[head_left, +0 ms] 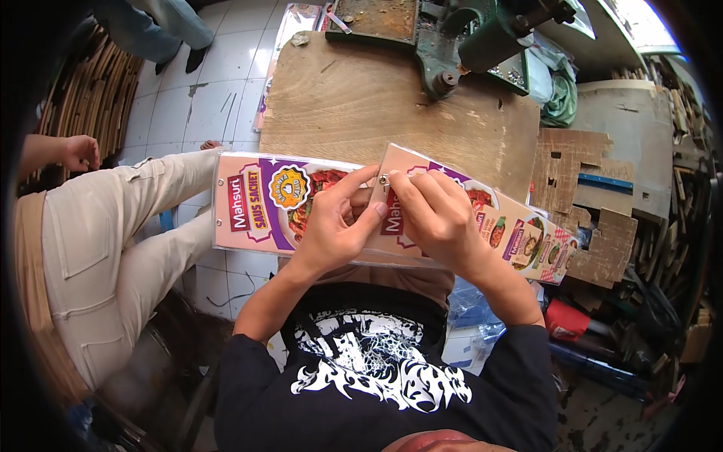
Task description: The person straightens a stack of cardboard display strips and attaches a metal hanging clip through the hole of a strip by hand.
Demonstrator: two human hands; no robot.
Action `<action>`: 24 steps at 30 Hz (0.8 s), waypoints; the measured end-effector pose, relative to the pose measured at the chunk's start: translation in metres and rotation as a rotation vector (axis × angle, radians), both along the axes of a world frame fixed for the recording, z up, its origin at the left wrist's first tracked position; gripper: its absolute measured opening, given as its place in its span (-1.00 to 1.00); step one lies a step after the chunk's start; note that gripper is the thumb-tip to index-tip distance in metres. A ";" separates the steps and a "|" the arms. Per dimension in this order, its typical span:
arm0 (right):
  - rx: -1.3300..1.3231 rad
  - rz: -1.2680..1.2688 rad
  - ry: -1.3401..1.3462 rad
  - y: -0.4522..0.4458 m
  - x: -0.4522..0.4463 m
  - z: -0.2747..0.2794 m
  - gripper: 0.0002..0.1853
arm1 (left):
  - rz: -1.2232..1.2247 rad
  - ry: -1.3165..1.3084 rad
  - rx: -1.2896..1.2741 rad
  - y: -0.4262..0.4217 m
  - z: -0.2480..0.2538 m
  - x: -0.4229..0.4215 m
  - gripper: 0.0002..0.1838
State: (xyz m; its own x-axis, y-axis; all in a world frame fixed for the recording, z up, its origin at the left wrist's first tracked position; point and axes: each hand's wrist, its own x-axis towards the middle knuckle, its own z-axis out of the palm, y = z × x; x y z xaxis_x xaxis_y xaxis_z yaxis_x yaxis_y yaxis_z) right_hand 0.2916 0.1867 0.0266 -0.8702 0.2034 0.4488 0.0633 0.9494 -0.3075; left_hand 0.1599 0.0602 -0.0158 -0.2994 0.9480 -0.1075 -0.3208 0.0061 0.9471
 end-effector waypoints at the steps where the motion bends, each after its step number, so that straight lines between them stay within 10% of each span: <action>1: 0.001 -0.001 0.001 0.002 0.000 -0.002 -0.60 | -0.001 0.001 0.001 0.000 0.002 0.000 -0.49; 24: 0.003 -0.002 0.018 0.006 0.000 -0.002 -0.63 | -0.008 -0.062 -0.020 0.003 0.007 0.000 -0.52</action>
